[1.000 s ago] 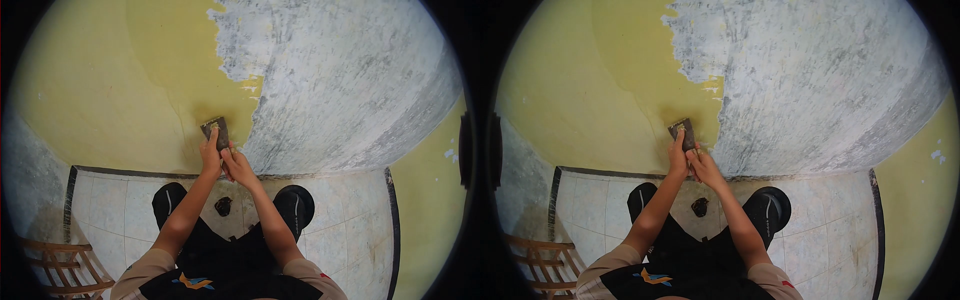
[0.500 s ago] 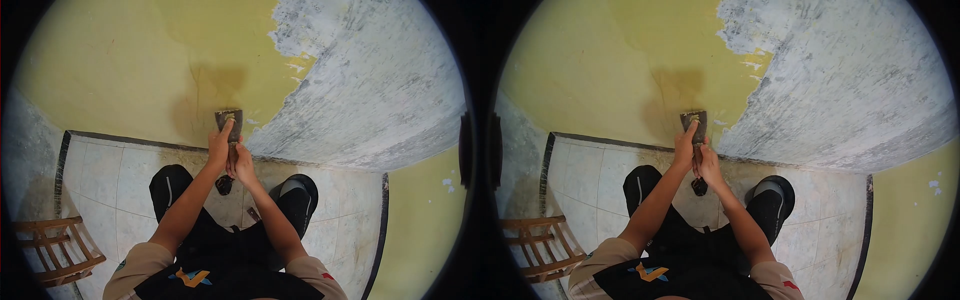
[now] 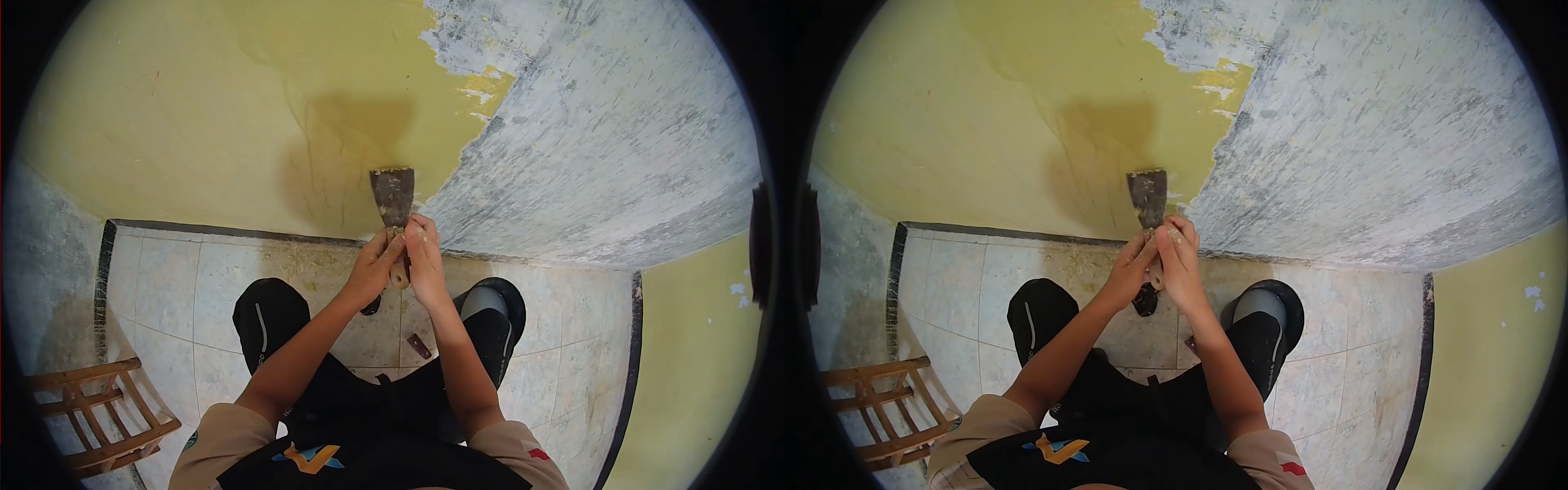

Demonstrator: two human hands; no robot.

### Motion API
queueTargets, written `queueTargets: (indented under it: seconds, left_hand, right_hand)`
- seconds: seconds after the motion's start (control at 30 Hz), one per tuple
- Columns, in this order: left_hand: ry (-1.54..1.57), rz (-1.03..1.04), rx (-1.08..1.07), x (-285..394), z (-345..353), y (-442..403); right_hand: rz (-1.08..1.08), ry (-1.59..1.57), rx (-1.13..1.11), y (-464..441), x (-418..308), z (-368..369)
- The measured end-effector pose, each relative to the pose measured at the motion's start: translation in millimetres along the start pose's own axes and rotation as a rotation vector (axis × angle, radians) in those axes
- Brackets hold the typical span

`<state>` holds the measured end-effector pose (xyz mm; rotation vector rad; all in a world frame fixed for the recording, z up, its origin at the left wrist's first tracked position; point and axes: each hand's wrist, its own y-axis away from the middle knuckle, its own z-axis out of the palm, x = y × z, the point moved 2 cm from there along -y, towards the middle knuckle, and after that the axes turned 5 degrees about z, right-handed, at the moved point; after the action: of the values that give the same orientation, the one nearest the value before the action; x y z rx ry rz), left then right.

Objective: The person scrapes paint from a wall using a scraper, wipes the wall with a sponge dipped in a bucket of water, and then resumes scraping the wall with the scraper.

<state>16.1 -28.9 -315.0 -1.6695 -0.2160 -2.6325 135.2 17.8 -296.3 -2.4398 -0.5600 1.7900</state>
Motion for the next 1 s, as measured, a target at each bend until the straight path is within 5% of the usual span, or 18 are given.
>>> queueTargets:
  seconds: [0.07,0.1,0.23,0.67,1.0]
  left_hand:
    - [-0.225,0.238,-0.029,12.9,6.5,2.5]
    - [-0.226,0.237,-0.03,17.3,8.8,4.9]
    - [-0.149,0.174,-0.119,14.1,13.7,8.3]
    - [0.049,-0.01,-0.187,3.2,35.1,15.7]
    - [-0.056,0.247,-0.108,70.1,79.6,-11.6]
  right_hand:
    - [0.16,-0.228,-0.036,-2.2,-20.6,-9.7]
    - [0.321,-0.453,-0.071,-3.0,-23.6,-13.3]
    - [0.327,-0.509,-0.087,-13.5,-1.5,-27.8]
    - [0.233,-0.497,0.124,-16.2,-21.6,-29.5]
    - [0.008,-0.576,0.21,-75.6,-103.4,-43.7]
